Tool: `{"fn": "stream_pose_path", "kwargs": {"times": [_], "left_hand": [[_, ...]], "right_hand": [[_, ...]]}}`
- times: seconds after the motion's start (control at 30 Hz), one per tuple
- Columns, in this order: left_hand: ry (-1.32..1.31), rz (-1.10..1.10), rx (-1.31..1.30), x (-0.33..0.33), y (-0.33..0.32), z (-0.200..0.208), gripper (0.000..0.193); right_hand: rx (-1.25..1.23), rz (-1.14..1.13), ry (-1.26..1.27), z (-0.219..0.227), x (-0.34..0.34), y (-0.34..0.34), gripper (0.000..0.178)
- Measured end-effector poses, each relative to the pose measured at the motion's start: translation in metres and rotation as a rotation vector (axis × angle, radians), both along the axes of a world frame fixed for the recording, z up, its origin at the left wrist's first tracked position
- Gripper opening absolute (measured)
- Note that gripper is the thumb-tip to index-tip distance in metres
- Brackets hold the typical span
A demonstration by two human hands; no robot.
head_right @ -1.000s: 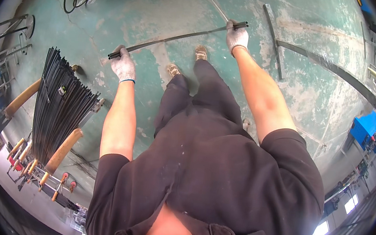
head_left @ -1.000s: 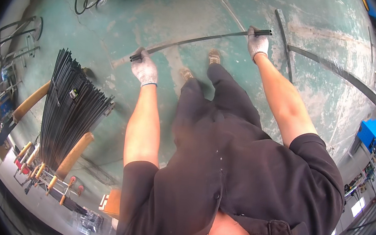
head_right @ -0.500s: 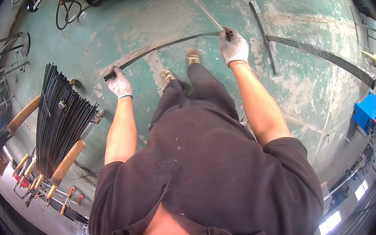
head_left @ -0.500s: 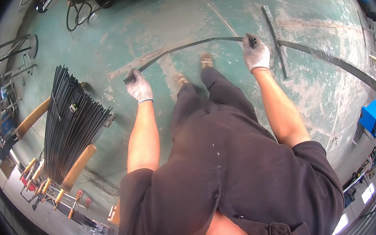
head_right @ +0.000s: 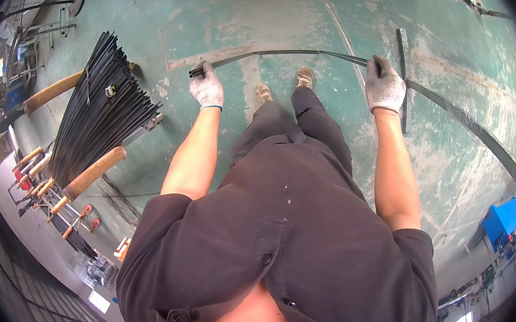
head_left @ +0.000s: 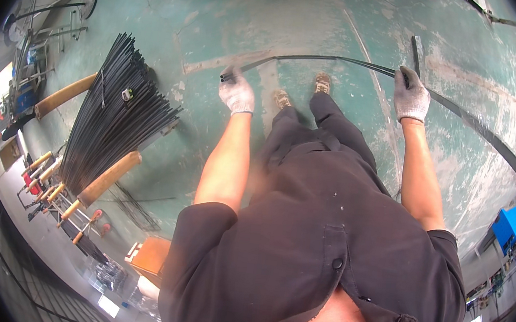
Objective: The person bends a long metal rod by hand, measures it on a wooden workbench, and then uses a machine to bend multiple rods. They operate a control panel and handle the rods throughout the process.
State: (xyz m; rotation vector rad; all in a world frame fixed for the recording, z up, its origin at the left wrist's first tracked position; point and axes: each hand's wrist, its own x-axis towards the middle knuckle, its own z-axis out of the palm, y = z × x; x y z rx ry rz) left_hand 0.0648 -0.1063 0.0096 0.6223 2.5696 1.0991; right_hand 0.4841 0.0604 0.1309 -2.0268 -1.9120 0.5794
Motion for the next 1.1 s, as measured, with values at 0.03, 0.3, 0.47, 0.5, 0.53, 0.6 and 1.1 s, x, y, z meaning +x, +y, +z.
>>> {"fn": "stream_pose_path", "kwargs": {"times": [0.03,0.3,0.47,0.5,0.53,0.6,1.1], "left_hand": [[0.011,-0.003,-0.002,-0.002,-0.001,-0.004,0.03],[-0.226,0.192,0.23,0.014,-0.005,0.028,0.011],[-0.221,0.387,0.234,0.021,-0.06,0.069,0.016],[-0.218,0.43,0.231,0.02,-0.079,0.075,0.016],[-0.161,0.474,0.235,0.017,-0.1,0.07,0.013],[-0.167,0.573,0.323,0.013,-0.144,0.064,0.014],[0.08,1.003,0.521,-0.051,-0.523,0.096,0.012]], "right_hand": [[0.011,0.009,0.014,-0.001,-0.001,0.002,0.029],[0.034,0.156,-0.057,-0.014,-0.003,0.004,0.029],[0.001,0.271,0.011,0.008,-0.037,0.0,0.027],[-0.006,0.316,0.018,0.013,-0.046,-0.005,0.028],[-0.008,0.363,0.029,0.017,-0.058,-0.01,0.028],[-0.009,0.449,0.057,0.024,-0.082,-0.026,0.029],[0.039,0.97,0.246,0.053,-0.315,-0.274,0.022]]}}
